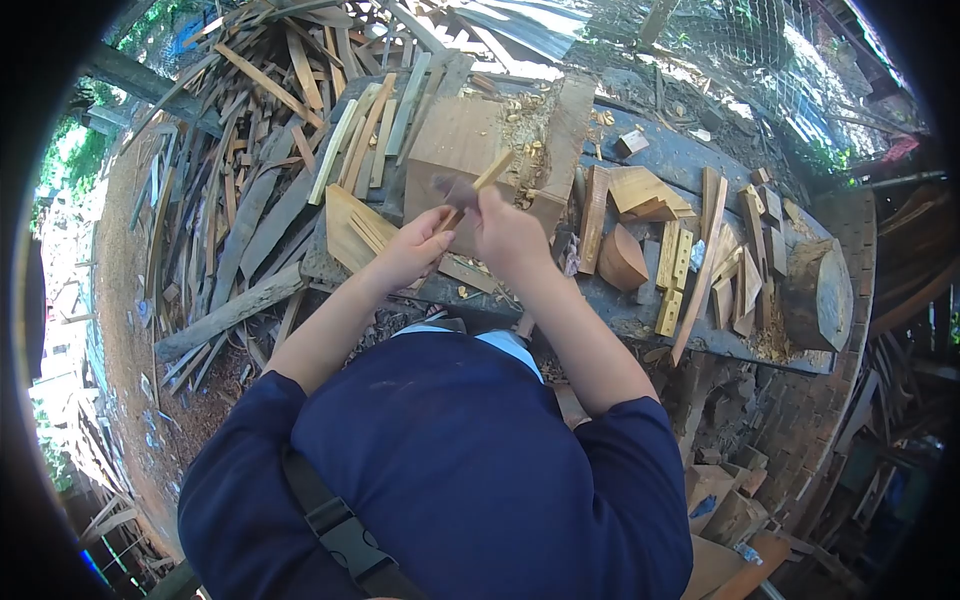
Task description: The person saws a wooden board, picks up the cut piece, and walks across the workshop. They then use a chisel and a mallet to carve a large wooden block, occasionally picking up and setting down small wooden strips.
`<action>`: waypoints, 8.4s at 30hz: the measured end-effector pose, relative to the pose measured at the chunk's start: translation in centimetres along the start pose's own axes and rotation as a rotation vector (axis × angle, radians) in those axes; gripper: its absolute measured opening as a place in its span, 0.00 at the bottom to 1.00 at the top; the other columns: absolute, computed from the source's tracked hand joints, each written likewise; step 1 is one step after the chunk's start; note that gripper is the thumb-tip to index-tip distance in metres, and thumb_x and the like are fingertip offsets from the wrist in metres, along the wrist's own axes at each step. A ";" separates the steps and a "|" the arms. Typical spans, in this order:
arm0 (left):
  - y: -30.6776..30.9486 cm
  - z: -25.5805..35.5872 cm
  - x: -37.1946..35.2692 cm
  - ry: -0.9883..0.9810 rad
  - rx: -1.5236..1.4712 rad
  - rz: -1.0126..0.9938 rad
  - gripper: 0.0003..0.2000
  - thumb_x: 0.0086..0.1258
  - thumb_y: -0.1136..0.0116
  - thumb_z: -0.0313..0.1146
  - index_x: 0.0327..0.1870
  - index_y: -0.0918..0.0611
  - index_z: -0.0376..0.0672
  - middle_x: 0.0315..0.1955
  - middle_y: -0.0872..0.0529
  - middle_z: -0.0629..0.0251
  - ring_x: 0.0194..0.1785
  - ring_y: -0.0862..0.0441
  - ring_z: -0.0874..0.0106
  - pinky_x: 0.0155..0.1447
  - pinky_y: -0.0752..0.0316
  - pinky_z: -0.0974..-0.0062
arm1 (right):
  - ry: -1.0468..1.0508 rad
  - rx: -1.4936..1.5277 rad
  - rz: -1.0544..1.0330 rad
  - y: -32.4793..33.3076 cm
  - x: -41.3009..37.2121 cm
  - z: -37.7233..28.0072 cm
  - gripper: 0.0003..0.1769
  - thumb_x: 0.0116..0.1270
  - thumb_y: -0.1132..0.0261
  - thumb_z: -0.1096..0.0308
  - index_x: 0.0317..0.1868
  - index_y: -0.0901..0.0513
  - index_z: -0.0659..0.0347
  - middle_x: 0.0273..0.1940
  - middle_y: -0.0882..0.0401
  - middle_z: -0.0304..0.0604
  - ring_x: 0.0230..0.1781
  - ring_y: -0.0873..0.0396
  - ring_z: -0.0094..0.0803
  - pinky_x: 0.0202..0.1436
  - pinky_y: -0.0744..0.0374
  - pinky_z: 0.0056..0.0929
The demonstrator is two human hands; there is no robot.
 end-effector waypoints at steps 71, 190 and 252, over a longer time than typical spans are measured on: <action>-5.8 -1.5 -1.2 0.021 -0.218 0.020 0.15 0.71 0.58 0.37 0.53 0.29 0.40 0.45 0.24 0.64 0.47 0.25 0.74 0.49 0.27 0.72 | -0.343 1.042 0.098 -2.1 -6.7 4.2 0.16 0.60 0.37 0.67 0.41 0.36 0.60 0.28 0.28 0.36 0.16 0.34 0.16 0.16 0.35 0.14; 2.7 2.3 -3.5 0.067 -0.707 0.182 0.15 0.72 0.60 0.38 0.57 0.34 0.44 0.26 0.27 0.65 0.17 0.33 0.82 0.14 0.38 0.89 | -0.153 0.293 0.310 2.4 0.7 0.3 0.08 0.64 0.46 0.67 0.34 0.31 0.63 0.23 0.25 0.54 0.28 0.23 0.52 0.28 0.28 0.41; 7.1 -7.8 8.3 0.155 -0.100 0.459 0.18 0.62 0.45 0.29 0.54 0.30 0.41 0.32 0.25 0.71 0.25 0.30 0.81 0.25 0.34 0.85 | -1.218 0.097 0.104 -9.0 -19.7 26.7 0.20 0.51 0.37 0.66 0.44 0.29 0.63 0.44 0.26 0.55 0.46 0.27 0.50 0.48 0.29 0.40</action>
Point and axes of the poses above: each hand's wrist, its own x-axis towards the middle knuckle, its own y-axis out of the back of the hand, z = x × y, the point moved 6 cm from there along x, towards the middle knuckle
